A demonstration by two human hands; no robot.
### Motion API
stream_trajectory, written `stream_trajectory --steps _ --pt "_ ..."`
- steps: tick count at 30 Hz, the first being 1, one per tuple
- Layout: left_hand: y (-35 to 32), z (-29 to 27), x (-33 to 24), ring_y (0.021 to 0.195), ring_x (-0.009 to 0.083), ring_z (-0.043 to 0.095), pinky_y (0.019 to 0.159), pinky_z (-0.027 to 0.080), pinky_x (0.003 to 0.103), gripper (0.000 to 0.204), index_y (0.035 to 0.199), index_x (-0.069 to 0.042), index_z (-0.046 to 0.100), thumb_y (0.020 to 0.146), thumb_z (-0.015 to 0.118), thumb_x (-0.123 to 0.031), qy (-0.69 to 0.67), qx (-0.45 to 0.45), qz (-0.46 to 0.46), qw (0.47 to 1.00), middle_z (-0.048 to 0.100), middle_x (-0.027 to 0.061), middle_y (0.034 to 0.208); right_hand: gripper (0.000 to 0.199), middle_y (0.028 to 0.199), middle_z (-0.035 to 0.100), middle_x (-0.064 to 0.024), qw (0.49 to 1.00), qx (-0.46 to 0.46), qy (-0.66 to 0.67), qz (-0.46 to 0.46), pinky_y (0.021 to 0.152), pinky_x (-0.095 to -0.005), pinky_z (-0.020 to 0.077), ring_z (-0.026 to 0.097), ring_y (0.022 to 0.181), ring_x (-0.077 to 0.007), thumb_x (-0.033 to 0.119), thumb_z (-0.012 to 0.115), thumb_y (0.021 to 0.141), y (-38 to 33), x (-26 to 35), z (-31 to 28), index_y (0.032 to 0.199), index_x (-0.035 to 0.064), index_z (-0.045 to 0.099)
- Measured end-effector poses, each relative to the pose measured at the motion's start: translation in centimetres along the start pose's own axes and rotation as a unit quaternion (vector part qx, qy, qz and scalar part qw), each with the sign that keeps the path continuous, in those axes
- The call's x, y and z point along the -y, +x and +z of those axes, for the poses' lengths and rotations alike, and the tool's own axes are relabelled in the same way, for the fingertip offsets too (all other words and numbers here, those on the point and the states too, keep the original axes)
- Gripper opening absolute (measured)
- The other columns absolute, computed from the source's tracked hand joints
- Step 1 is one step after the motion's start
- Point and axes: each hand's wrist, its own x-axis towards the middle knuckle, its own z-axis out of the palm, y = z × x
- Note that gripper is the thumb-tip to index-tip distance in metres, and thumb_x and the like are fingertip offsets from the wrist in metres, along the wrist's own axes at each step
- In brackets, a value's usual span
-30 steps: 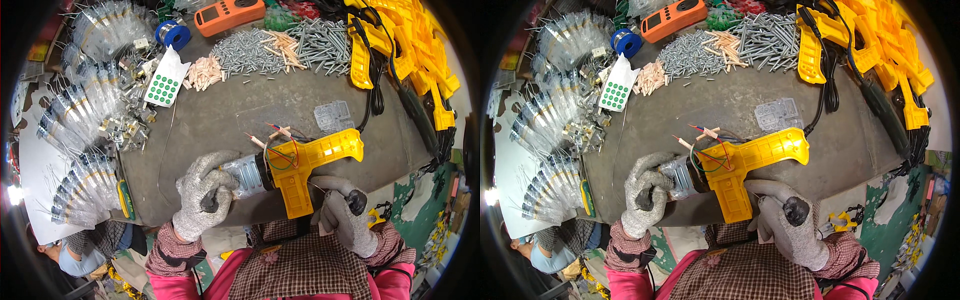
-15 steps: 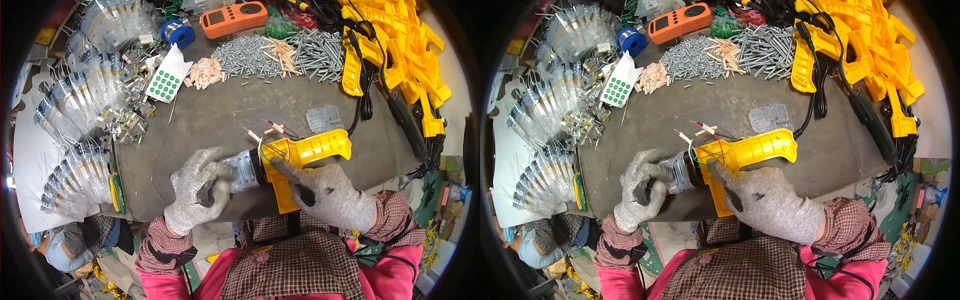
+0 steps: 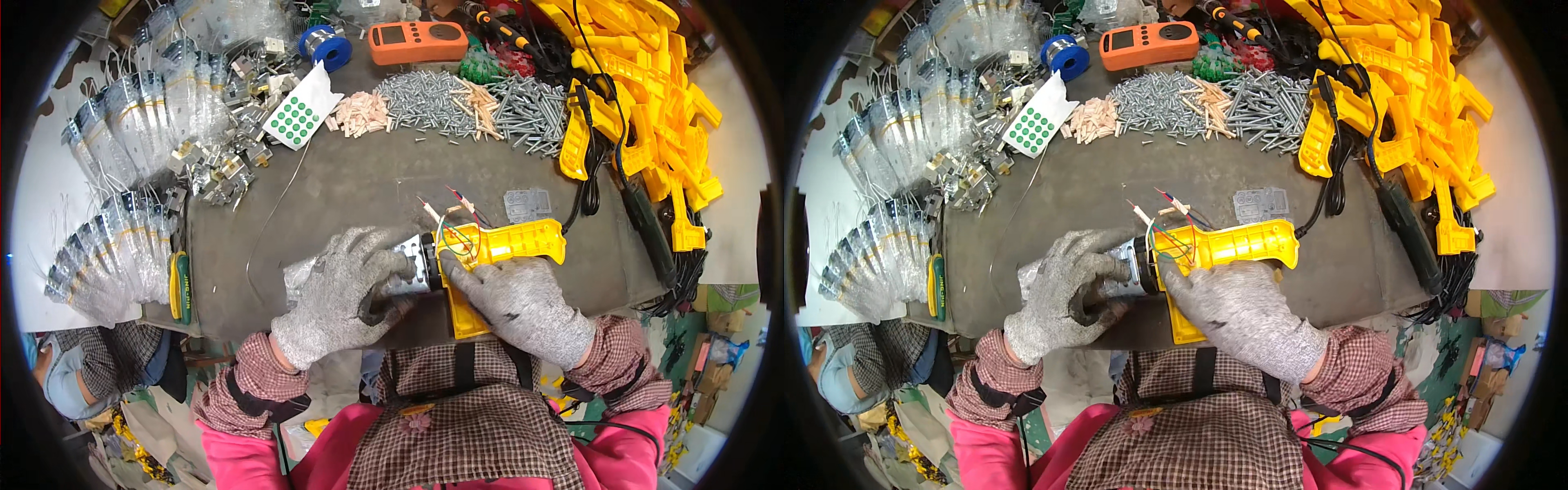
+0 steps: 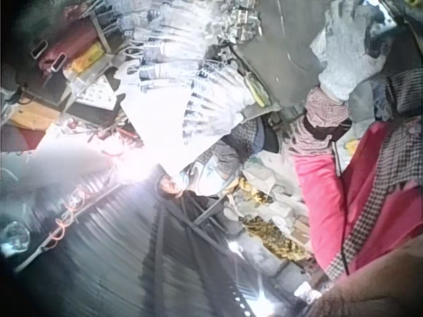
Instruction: Assembling electronic components and soldering wires into a yellow plastic toy gun housing.
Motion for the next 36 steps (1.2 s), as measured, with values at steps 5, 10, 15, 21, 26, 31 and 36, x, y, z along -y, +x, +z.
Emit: stream_trajectory --steps 5,10,15,21,26,31,36 --pt "0.3 -0.1 -0.9 0.123 0.0378 0.053 0.103 0.04 0.052 0.049 0.116 -0.013 0.059 0.074 0.082 -0.024 0.023 -0.027 0.035 0.999 0.056 0.0141 0.14 0.075 0.11 0.062 -0.0127 0.909 -0.386 0.127 0.092 0.091 -0.0485 0.0455 0.059 0.104 -0.034 0.021 0.081 0.072 -5.8 -0.8 6.3 0.138 0.0042 0.05" --pt "2.0 3.1 -3.0 0.129 0.0303 0.052 0.112 0.035 0.053 0.063 0.134 -0.018 0.057 0.079 0.077 -0.041 0.094 0.042 0.158 0.982 0.058 0.0067 0.138 0.076 0.124 0.056 -0.019 0.87 -0.386 0.252 0.176 0.102 -0.0472 0.0418 0.054 0.112 -0.0389 0.013 0.081 0.073 -6.2 0.2 8.1 0.141 0.0022 0.046" --pt "0.8 4.0 -2.1 0.123 0.0288 0.058 0.11 0.038 0.053 0.08 0.14 -0.018 0.055 0.068 0.082 -0.039 0.102 0.02 0.12 0.987 0.064 0.0081 0.126 0.05 0.12 0.063 -0.0138 0.901 -0.354 0.23 -0.1 0.088 -0.0463 0.0503 0.062 0.106 -0.0347 0.006 0.077 0.074 -4.2 0.9 5.5 0.122 0.0055 0.063" --pt "1.3 3.6 -3.8 0.118 0.0286 0.059 0.111 0.035 0.052 0.09 0.141 -0.008 0.052 0.063 0.086 -0.038 -0.008 -0.027 0.084 0.996 0.063 0.009 0.127 0.048 0.121 0.063 -0.0127 0.909 -0.339 0.185 -0.159 0.083 -0.0437 0.0499 0.064 0.103 -0.0325 0.012 0.078 0.075 -3.3 -0.7 5.0 0.121 0.008 0.065" --pt "1.0 3.9 -3.4 0.121 0.0287 0.057 0.112 0.032 0.051 0.09 0.143 -0.008 0.051 0.066 0.085 -0.038 0.0 -0.001 0.078 0.997 0.061 0.0096 0.131 0.044 0.121 0.065 -0.0051 0.908 -0.356 0.14 -0.169 0.087 -0.0423 0.0474 0.062 0.106 -0.0272 0.017 0.079 0.077 -3.3 -1.1 6.0 0.12 0.0171 0.068" --pt "1.0 4.5 -3.7 0.121 0.0279 0.057 0.112 0.033 0.05 0.084 0.145 -0.01 0.05 0.073 0.079 -0.042 0.06 -0.014 0.08 0.995 0.061 0.0089 0.131 0.044 0.121 0.066 -0.0029 0.901 -0.348 0.204 -0.161 0.086 -0.0405 0.0469 0.062 0.104 -0.0258 0.016 0.083 0.072 -3.5 -2.0 7.5 0.114 0.016 0.071" --pt "1.1 5.1 -3.5 0.122 0.028 0.056 0.11 0.034 0.051 0.076 0.145 -0.014 0.05 0.079 0.074 -0.045 0.041 0.005 0.091 0.995 0.06 0.0087 0.127 0.047 0.107 0.069 -0.0043 0.894 -0.369 0.201 -0.152 0.086 -0.0415 0.0481 0.064 0.099 -0.0283 0.015 0.087 0.066 -3.7 -2.2 8.0 0.109 0.0125 0.071"
